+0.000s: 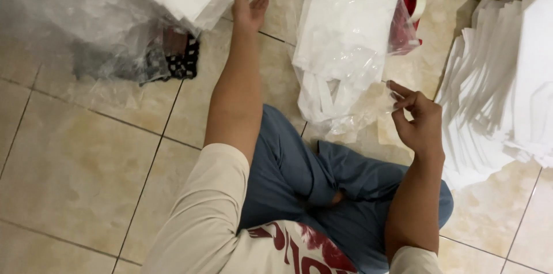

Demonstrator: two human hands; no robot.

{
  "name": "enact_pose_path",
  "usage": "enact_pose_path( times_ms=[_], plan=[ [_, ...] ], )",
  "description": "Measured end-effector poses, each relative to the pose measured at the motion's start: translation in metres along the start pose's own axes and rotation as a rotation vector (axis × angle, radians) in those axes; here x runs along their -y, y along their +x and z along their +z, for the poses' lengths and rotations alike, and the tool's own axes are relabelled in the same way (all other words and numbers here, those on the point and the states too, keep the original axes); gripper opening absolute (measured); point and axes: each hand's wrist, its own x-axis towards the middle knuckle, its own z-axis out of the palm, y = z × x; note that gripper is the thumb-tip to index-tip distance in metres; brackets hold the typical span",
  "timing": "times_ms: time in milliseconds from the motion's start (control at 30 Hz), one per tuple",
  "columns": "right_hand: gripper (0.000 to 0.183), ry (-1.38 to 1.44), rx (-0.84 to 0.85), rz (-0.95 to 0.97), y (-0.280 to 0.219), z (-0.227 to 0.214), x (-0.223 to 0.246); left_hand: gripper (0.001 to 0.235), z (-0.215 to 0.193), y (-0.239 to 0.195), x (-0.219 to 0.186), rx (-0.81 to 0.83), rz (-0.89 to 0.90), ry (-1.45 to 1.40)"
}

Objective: Packing white plastic shopping bags into clear plastic sleeves while sitting on the floor.

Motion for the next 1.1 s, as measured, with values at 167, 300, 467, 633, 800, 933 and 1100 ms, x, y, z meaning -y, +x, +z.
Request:
enact_pose_path(
  times_ms=[167, 300, 467, 633, 800, 933, 1100],
  plan=[
    [0.012, 0.042, 0.015, 0.050, 0.005, 0.001, -0.006, 0.068, -0.007, 0.055, 0.011, 0.181, -0.005, -0.264],
    [0.011, 0.113, 0.044, 0.054, 0.012, 0.000, -0.015, 0.053, -0.012, 0.115, 0.036, 0.261, 0.070, -0.406],
    [0.011, 0.117, 0.082, 0.080, 0.018, 0.003, -0.023, 0.054, 0.005, 0.114, 0.046, 0.212, 0.163, -0.513],
    [0.014, 0.078, 0.100, 0.081, 0.019, 0.002, -0.026, 0.048, 0.008, 0.189, 0.060, 0.255, 0.204, -0.553],
    [0.014, 0.164, 0.070, 0.124, 0.020, 0.000, -0.031, 0.031, 0.021, 0.205, 0.049, 0.286, 0.265, -0.522],
    [0.011, 0.195, 0.053, 0.093, 0.018, 0.001, -0.040, 0.037, 0.009, 0.198, 0.050, 0.329, 0.261, -0.451],
    [0.010, 0.141, -0.085, -0.060, 0.028, 0.010, -0.028, 0.073, 0.025, 0.099, 0.016, 0.247, 0.058, -0.175]
  ],
)
